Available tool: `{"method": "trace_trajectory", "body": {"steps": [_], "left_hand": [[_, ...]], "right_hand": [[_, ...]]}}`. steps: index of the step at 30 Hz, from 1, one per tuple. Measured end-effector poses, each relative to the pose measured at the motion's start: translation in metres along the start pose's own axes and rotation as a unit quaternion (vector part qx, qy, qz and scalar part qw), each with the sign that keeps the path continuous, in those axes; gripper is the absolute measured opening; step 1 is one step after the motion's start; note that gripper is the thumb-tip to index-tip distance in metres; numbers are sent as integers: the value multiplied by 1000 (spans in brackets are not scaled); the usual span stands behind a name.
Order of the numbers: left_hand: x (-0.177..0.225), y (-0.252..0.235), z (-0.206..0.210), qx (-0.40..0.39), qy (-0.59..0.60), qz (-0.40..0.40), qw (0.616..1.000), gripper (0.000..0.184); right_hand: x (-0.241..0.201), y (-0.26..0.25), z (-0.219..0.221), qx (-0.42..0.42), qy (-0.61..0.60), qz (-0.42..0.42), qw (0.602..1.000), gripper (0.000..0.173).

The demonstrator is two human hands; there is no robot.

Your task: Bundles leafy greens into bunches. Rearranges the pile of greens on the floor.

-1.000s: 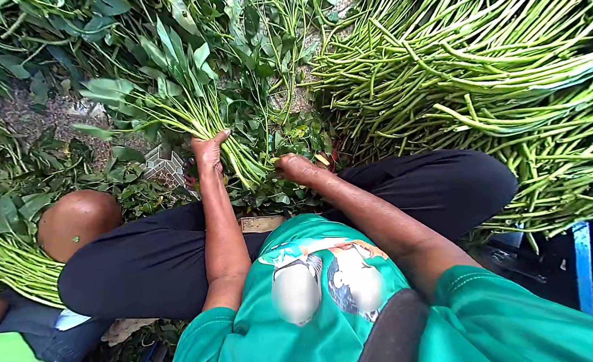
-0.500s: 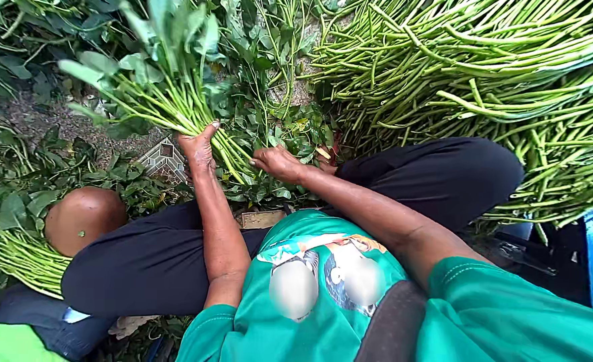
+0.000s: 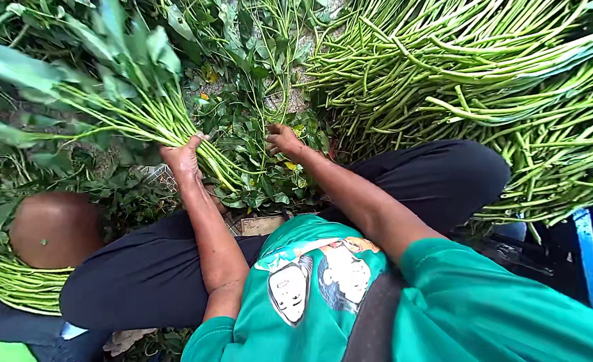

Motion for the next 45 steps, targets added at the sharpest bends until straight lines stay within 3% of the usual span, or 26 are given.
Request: {"method": "trace_trajectory", "body": {"steps": [2,4,7,10,15,21,23,24,26,28,31,34,36,38,41,43,45], "left_hand": [[-13,4,11,-25,8,-49,998,69],[-29,3,14,-18,4,-74,997,68],[-47,-1,9,13,-31,-59,998,77],[-53,-2,14,33,-35,-51,998,81],[-64,6,38,3,66,-67,996,67],[-68,13,43,-33,37,-73,996,72],[-70,15,43,-23,36,-76,996,73],[-71,15,42,-16,35,-75,996,74],[-70,12,41,-12,44,-71,996,77],[-69,10,40,-22,61,-71,995,79],[-73,8,40,-40,80,-71,993,79],[-72,11,44,-44,82,-64,994,77],[-67,10,41,-38,85,-57,994,74],[-58,6,33,-12,92,-47,995,68],[-43,-5,16,11,108,-17,994,67],[-33,-9,8,7,112,9,994,68],[-28,-10,5,-6,107,26,994,68]], "right_hand": [[17,-16,17,-13,-123,66,990,53],[21,-20,27,-14,-137,76,988,47],[4,-13,18,26,48,-7,999,35],[-33,8,5,88,211,-111,967,34],[-77,47,25,89,299,-213,926,37],[-90,67,39,189,422,-378,802,26],[-88,70,37,197,431,-395,787,24],[-85,68,36,181,418,-379,806,26],[-76,56,32,83,321,-282,900,36],[-62,45,33,-28,106,-162,981,42],[-48,36,44,-96,-160,-19,982,44],[-56,25,39,-20,-178,-37,983,37],[-63,22,34,36,-137,-96,985,23],[-70,28,32,29,-57,-180,982,19],[-63,53,34,-48,253,-268,928,21],[-36,57,29,-83,459,-182,866,22],[-20,59,9,-90,540,-75,833,23]]}}
Point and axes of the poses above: each hand's wrist, its own y-axis away from the middle knuckle, its own z-axis out of the palm, x = y × z, the point moved 9 cm from there along -y, towards the middle knuckle, and after that the axes turned 12 degrees about y, right-handed, at the moved point
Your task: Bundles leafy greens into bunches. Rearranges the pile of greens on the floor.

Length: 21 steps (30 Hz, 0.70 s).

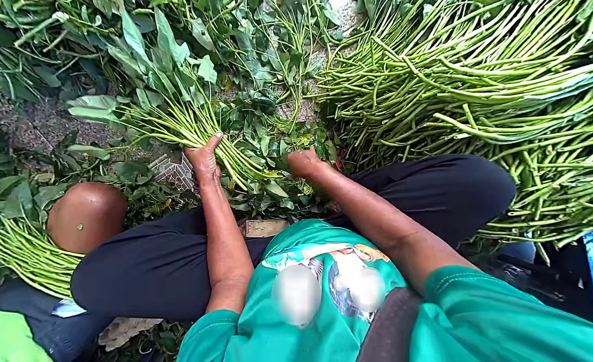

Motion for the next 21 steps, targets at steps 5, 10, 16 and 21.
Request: {"method": "trace_trajectory", "body": {"steps": [5,10,16,21], "left_hand": [[-3,12,17,-76,13,-18,997,64],[-4,30,44,-120,75,-34,989,50],[5,41,51,-88,121,-36,988,43],[14,44,39,5,63,-14,998,58]], "right_hand": [[-12,4,-75,232,-200,-105,946,34],[-51,3,-87,195,-445,-116,866,34],[-56,38,-97,411,-382,-139,816,18],[-79,63,-82,420,-74,-197,883,21]]}}
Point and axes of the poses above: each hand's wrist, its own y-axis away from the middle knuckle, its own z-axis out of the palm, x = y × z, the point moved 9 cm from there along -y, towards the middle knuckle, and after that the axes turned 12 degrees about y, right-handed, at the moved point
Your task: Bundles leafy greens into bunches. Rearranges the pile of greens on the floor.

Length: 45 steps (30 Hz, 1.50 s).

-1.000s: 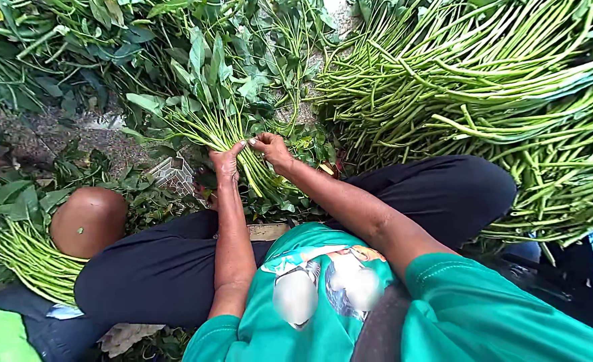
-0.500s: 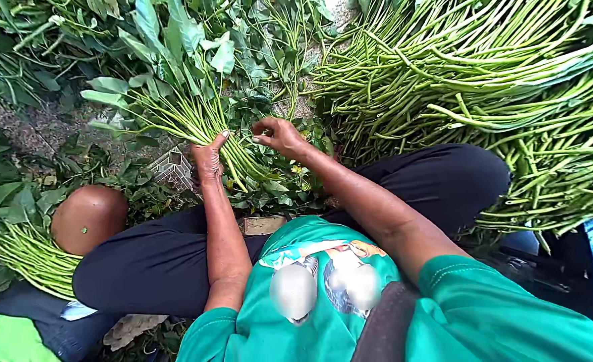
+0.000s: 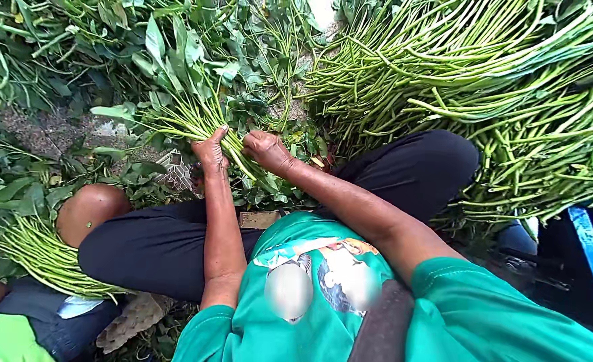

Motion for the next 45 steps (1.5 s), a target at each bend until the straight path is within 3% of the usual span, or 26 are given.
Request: {"method": "trace_trajectory", "body": {"steps": [2,4,7,11,14,16,17,20,21,23,25,28,30,33,35,39,42,45], "left_hand": [[14,-4,-8,5,-33,11,999,62],[28,-8,-16,-1,-54,31,998,66],[41,-9,-21,-6,-62,75,995,68],[44,-7,-15,-15,-54,95,994,68],[48,-4,-14,-18,-20,81,996,66],[56,-8,-23,-4,15,80,997,62],[63,-9,-29,3,33,86,996,59],[81,-17,-47,24,78,99,992,49],[84,-18,-52,26,81,104,991,49],[87,-20,-55,36,75,117,990,49],[86,-18,-55,58,65,133,987,51],[79,-13,-51,97,71,141,983,54],[73,-10,-46,110,89,131,981,53],[64,-5,-38,110,129,94,981,49],[59,-2,-32,99,152,70,981,44],[50,4,-16,60,179,32,982,34],[46,6,-12,52,186,25,981,36],[44,7,-8,40,160,46,985,42]], "right_hand": [[3,17,15,-131,-12,5,991,22],[22,30,18,-201,-26,75,976,22],[43,28,-7,-157,-47,130,978,29],[9,23,-14,-156,-90,31,983,40],[-14,34,-8,-113,-50,-23,992,17],[-14,47,-12,-69,-41,-45,996,12],[-10,56,-12,-87,-36,-43,995,13],[19,90,4,-298,12,46,953,18],[28,96,8,-319,13,56,946,18],[33,93,5,-301,15,50,952,22],[22,77,-11,-220,23,25,975,21],[-20,61,-24,-198,-97,24,975,22],[-40,60,-7,-225,-280,93,928,31],[-51,59,27,-239,-560,245,755,43],[-53,51,38,-209,-650,283,674,40],[-48,39,42,-111,-731,302,602,32],[-42,47,36,-108,-705,305,632,25],[-25,66,27,-166,-593,296,730,31]]}}
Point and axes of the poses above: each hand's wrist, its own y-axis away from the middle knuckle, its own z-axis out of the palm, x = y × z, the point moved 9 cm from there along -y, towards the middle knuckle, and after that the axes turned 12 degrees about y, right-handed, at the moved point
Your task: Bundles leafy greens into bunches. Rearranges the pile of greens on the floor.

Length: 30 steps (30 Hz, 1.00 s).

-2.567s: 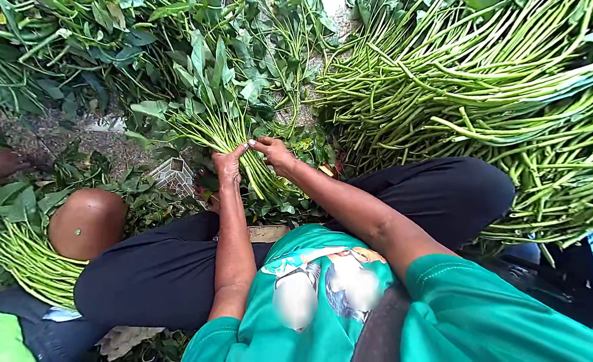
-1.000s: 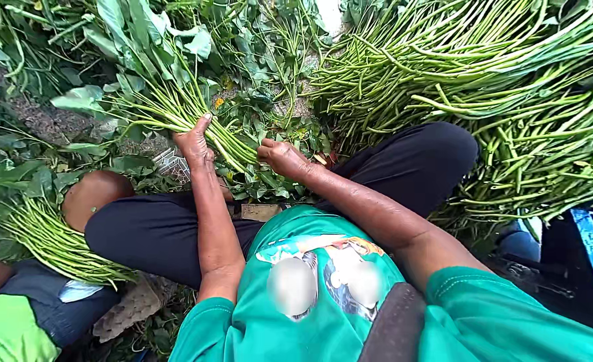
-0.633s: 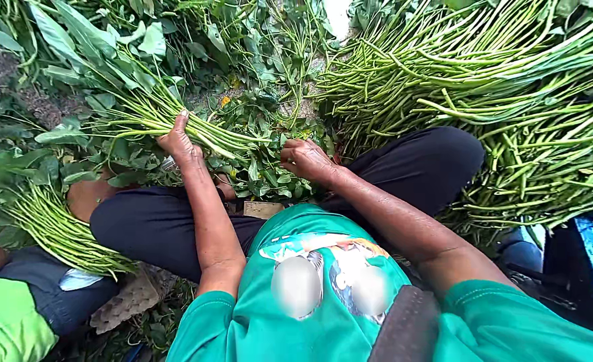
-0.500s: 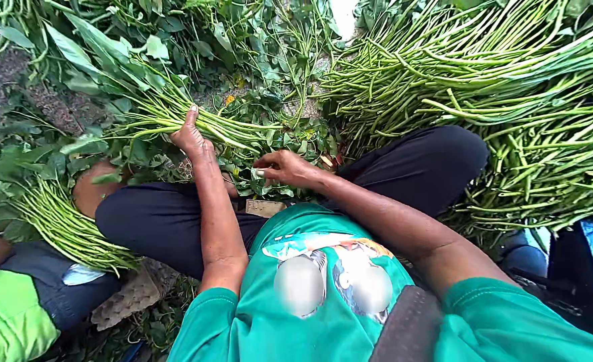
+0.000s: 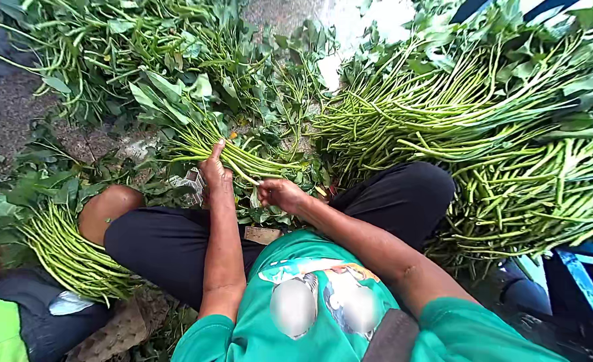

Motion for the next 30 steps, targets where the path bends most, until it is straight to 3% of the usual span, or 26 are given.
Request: {"method": "trace_trajectory", "body": {"steps": [2,3,5,6,7,9,11,13,16,23,27,30], "left_hand": [[3,-2,0,-7,-53,46,998,51],[7,-3,0,-19,-89,73,993,61],[15,-2,4,-41,-151,121,980,72],[17,2,8,-56,-170,137,974,74],[17,10,13,-79,-182,146,969,74],[12,32,29,-135,-205,135,960,76],[0,51,44,-166,-184,102,963,73],[-14,69,55,-188,-151,57,969,63],[-34,87,66,-212,-108,-29,971,53],[-59,106,69,-184,-17,-188,965,44],[-69,114,76,-191,-5,-216,958,37],[-71,117,82,-231,-69,-203,949,35]], "right_hand": [[13,15,-19,-26,187,11,982,34],[17,25,-25,-64,320,27,945,31],[16,43,-39,-129,574,50,807,33],[8,49,-50,-114,633,66,763,38],[-5,53,-60,-71,648,61,756,43],[-46,54,-73,40,598,-19,800,53],[-81,50,-73,98,538,-109,830,73],[-95,43,-61,114,521,-144,833,97],[-93,35,-43,125,529,-148,826,117],[-83,32,-75,129,420,-129,889,107],[-69,32,-83,111,242,-136,954,116],[-53,37,-76,119,149,-117,975,100]]}}
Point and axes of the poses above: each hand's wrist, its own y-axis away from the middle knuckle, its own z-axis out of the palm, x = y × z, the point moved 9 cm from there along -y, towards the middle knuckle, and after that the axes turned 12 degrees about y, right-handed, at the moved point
